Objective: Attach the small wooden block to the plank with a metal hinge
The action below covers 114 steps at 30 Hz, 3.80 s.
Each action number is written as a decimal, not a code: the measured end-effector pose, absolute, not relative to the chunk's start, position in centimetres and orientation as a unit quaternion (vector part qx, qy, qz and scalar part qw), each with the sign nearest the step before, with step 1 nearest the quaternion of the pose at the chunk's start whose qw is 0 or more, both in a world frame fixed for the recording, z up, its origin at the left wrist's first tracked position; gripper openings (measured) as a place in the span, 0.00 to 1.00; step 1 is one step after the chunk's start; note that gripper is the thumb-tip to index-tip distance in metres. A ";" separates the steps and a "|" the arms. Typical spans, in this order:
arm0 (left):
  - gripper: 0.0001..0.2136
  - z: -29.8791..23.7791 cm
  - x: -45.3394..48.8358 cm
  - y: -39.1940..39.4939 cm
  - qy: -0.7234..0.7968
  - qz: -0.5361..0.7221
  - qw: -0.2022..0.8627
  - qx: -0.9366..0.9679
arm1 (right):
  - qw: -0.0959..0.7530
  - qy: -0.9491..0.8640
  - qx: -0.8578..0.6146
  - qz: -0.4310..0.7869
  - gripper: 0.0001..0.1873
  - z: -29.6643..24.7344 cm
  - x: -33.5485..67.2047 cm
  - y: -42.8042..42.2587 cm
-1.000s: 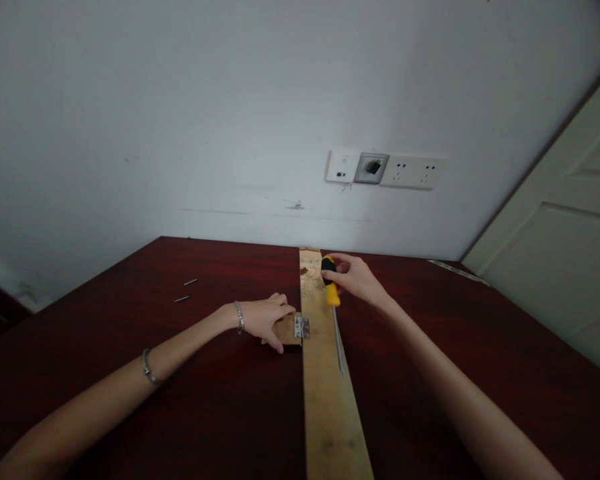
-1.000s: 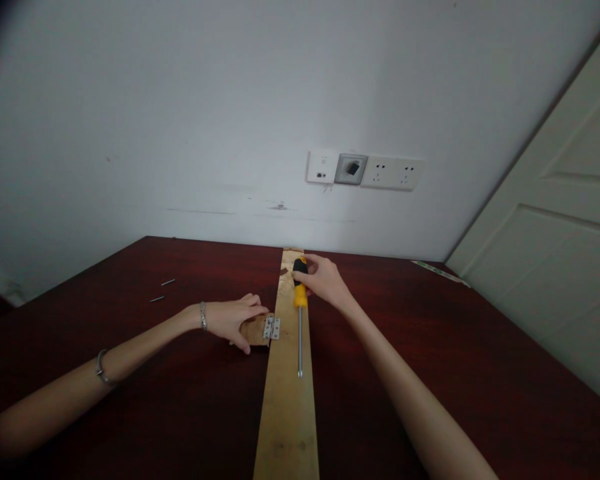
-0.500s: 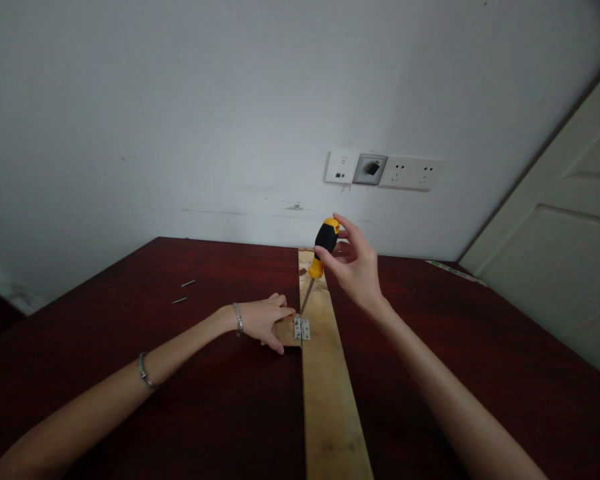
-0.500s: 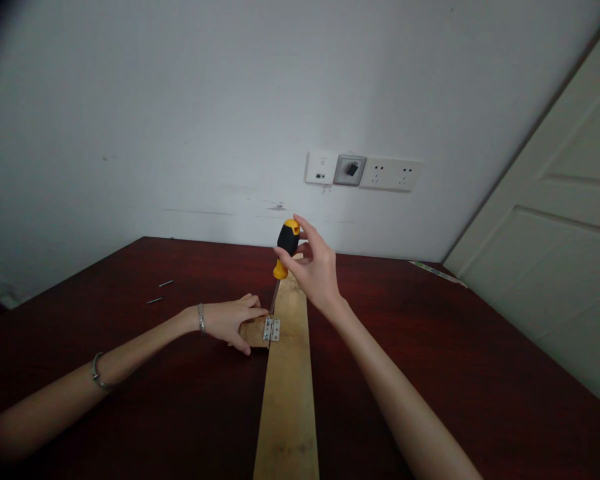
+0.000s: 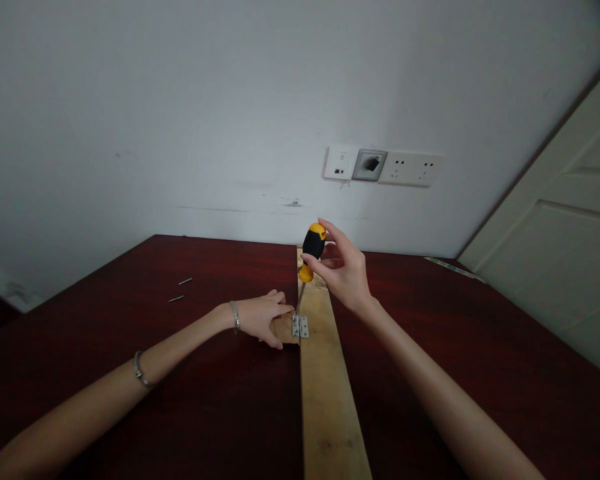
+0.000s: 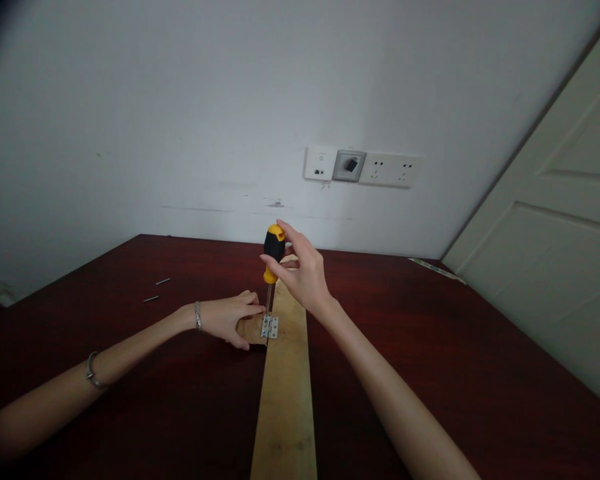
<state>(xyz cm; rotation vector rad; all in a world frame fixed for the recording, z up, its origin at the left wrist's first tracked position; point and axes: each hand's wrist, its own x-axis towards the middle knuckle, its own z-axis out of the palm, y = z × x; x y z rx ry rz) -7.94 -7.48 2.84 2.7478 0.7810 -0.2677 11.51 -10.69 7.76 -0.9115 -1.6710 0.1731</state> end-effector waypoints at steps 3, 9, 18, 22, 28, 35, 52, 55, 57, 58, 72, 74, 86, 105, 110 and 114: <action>0.35 2.8 -8.0 -7.4 0.264 -0.088 0.137 0.951 | 0.569 -0.720 -0.394 0.060 0.32 7.7 11.6 -10.6; 0.34 2.7 -8.0 -7.4 0.261 -0.078 0.135 0.953 | 0.572 -0.722 -0.385 0.059 0.32 7.5 11.5 -10.5; 0.31 2.8 -7.9 -7.4 0.259 -0.075 0.137 0.953 | 0.567 -0.726 -0.385 0.057 0.31 7.4 11.4 -10.6; 0.32 2.8 -7.9 -7.3 0.259 -0.075 0.134 0.954 | 0.563 -0.729 -0.387 0.049 0.32 7.4 11.4 -10.5; 0.33 2.7 -8.0 -7.4 0.258 -0.077 0.138 0.953 | 0.571 -0.723 -0.387 0.050 0.32 7.4 11.5 -10.5; 0.33 2.6 -8.0 -7.2 0.254 -0.080 0.132 0.955 | 0.565 -0.727 -0.388 0.037 0.34 7.7 11.8 -10.4; 0.32 2.6 -8.0 -7.3 0.253 -0.079 0.128 0.956 | 0.570 -0.737 -0.363 0.011 0.31 7.3 11.7 -10.3; 0.34 2.8 -7.9 -7.3 0.256 -0.086 0.129 0.954 | 0.568 -0.739 -0.362 0.017 0.31 7.3 11.7 -10.3; 0.34 2.8 -7.9 -7.4 0.258 -0.090 0.130 0.953 | 0.567 -0.739 -0.363 0.020 0.32 7.3 11.7 -10.3; 0.33 2.8 -7.9 -7.4 0.258 -0.090 0.131 0.953 | 0.566 -0.739 -0.365 0.019 0.32 7.3 11.7 -10.3; 0.37 2.8 -7.9 -8.0 0.259 -0.125 0.126 0.949 | 0.561 -0.726 -0.396 0.041 0.34 7.0 12.2 -9.3; 0.37 3.0 -7.9 -8.1 0.261 -0.134 0.126 0.948 | 0.564 -0.720 -0.401 0.044 0.34 6.9 12.3 -9.2; 0.37 3.1 -7.9 -8.1 0.260 -0.136 0.121 0.948 | 0.563 -0.733 -0.366 0.105 0.33 7.9 12.1 -9.6; 0.36 3.3 -8.0 -8.2 0.260 -0.136 0.130 0.947 | 0.300 -0.837 -0.457 -0.008 0.12 14.9 11.1 -10.5; 0.36 3.4 -7.9 -8.2 0.260 -0.140 0.126 0.947 | 0.234 -0.878 -0.417 -0.012 0.14 15.8 11.1 -10.7; 0.36 3.4 -7.9 -8.1 0.258 -0.137 0.130 0.948 | 0.196 -0.885 -0.421 -0.029 0.17 16.2 10.9 -11.0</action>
